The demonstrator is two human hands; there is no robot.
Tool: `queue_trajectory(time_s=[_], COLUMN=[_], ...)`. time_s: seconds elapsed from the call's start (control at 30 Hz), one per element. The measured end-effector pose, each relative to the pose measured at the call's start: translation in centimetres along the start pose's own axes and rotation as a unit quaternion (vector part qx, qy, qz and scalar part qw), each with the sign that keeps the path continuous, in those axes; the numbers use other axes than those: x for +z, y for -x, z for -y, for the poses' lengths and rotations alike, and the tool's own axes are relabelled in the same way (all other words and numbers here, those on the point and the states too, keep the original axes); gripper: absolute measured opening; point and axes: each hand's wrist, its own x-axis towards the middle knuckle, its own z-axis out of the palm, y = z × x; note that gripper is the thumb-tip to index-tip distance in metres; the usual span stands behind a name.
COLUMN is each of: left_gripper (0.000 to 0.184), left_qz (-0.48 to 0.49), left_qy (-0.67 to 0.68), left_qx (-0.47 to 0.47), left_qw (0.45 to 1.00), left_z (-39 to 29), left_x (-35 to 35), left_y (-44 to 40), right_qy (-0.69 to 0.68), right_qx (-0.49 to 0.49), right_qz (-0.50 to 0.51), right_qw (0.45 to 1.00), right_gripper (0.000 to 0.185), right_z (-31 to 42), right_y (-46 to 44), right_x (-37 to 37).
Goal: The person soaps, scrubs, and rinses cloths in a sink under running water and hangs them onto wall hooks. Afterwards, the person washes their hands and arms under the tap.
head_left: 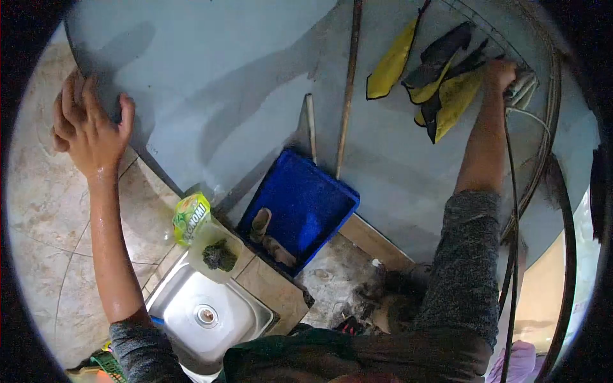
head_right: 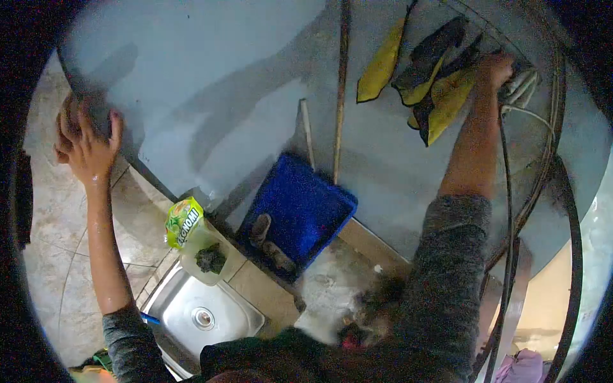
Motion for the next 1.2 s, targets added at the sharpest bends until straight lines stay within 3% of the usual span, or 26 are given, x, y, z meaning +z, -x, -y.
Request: queue_trajectory(time_s=[0.13, 0.2, 0.23, 0.3, 0.33, 0.37, 0.4, 0.43, 0.5, 0.53, 0.6, 0.67, 0.73, 0.8, 0.87, 0.9, 0.97, 1.03, 1.1, 1.2], left_gripper=[0.047, 0.051, 0.055, 0.056, 0.053, 0.051, 0.045, 0.038, 0.026, 0.021, 0.012, 0.011, 0.011, 0.013, 0.016, 0.024, 0.028, 0.027, 0.023, 0.024], left_qz=[0.033, 0.057, 0.070, 0.074, 0.065, 0.059, 0.082, 0.154, 0.189, 0.162, 0.184, 0.257, 0.300, 0.345, 0.387, 0.475, 0.645, 0.756, 0.758, 0.720], left_qy=[0.010, 0.033, 0.053, 0.149, 0.224, 0.296, 0.383, 0.541, 0.557, 0.571, 0.522, 0.425, 0.345, 0.307, 0.303, 0.248, 0.256, 0.309, 0.277, 0.268], left_qx=[0.001, 0.018, 0.034, 0.043, 0.035, 0.026, -0.003, -0.145, -0.303, -0.326, -0.396, -0.648, -0.655, -0.665, -0.676, -0.635, -0.485, -0.186, -0.268, -0.317], left_qw=[0.999, 0.998, 0.996, 0.985, 0.972, 0.953, 0.920, 0.814, 0.750, 0.736, 0.733, 0.577, 0.601, 0.587, 0.548, 0.557, 0.532, 0.546, 0.526, 0.557], left_z=[-0.6, -0.4, -0.2, 0.1, 0.4, 0.6, 0.9, 0.6, 0.9, 1.7, 3.5, 4.6, 6.4, 7.9, 9.0, 9.5, 10.6, 9.4, 8.4, 5.9], left_x=[-0.7, -1.3, -1.8, -2.6, -3.1, -4.0, -5.9, -9.1, -15.4, -18.1, -24.8, -31.8, -35.8, -37.8, -37.5, -36.6, -33.5, -28.6, -24.3, -17.8], left_y=[-0.3, -0.6, -0.7, -0.6, -0.5, 0.1, 1.3, 3.2, 9.9, 15.3, 25.9, 31.7, 38.6, 45.4, 49.4, 50.5, 51.8, 60.4, 58.5, 58.9], right_qy=[-0.154, -0.212, -0.287, -0.416, -0.525, -0.576, -0.597, -0.635, -0.703, -0.706, -0.665, -0.666, -0.700, -0.731, -0.729, -0.719, -0.709, -0.685, -0.680, -0.666], right_qx=[0.054, -0.040, -0.061, -0.096, -0.117, -0.121, -0.103, -0.108, -0.087, -0.084, -0.103, -0.123, -0.190, -0.249, -0.187, -0.180, -0.171, -0.220, -0.267, -0.347], right_qz=[-0.103, -0.171, -0.129, 0.067, 0.183, 0.186, 0.251, 0.309, 0.445, 0.490, 0.590, 0.615, 0.590, 0.541, 0.507, 0.521, 0.533, 0.536, 0.528, 0.520], right_qw=[0.981, 0.961, 0.947, 0.902, 0.823, 0.787, 0.755, 0.700, 0.547, 0.504, 0.446, 0.404, 0.354, 0.334, 0.420, 0.424, 0.429, 0.441, 0.434, 0.408], right_gripper=[0.043, 0.047, 0.047, 0.039, 0.033, 0.027, 0.022, 0.021, 0.017, 0.013, 0.012, 0.012, 0.018, 0.024, 0.036, 0.041, 0.048, 0.040, 0.035, 0.033], right_z=[7.3, 12.5, 14.4, 18.9, 20.5, 21.7, 22.4, 22.8, 23.1, 23.1, 23.7, 25.3, 27.7, 31.0, 34.0, 35.4, 38.0, 38.7, 38.9, 39.1], right_y=[15.0, 25.4, 32.0, 44.7, 49.4, 54.4, 57.7, 60.6, 65.4, 67.6, 70.3, 70.3, 71.2, 73.3, 74.6, 74.8, 76.0, 75.7, 75.3, 73.3], right_x=[-7.6, -11.8, -11.4, -18.2, -22.0, -24.9, -29.7, -32.3, -37.5, -39.1, -42.6, -46.9, -49.8, -52.7, -55.7, -55.9, -55.3, -54.8, -54.2, -53.4])
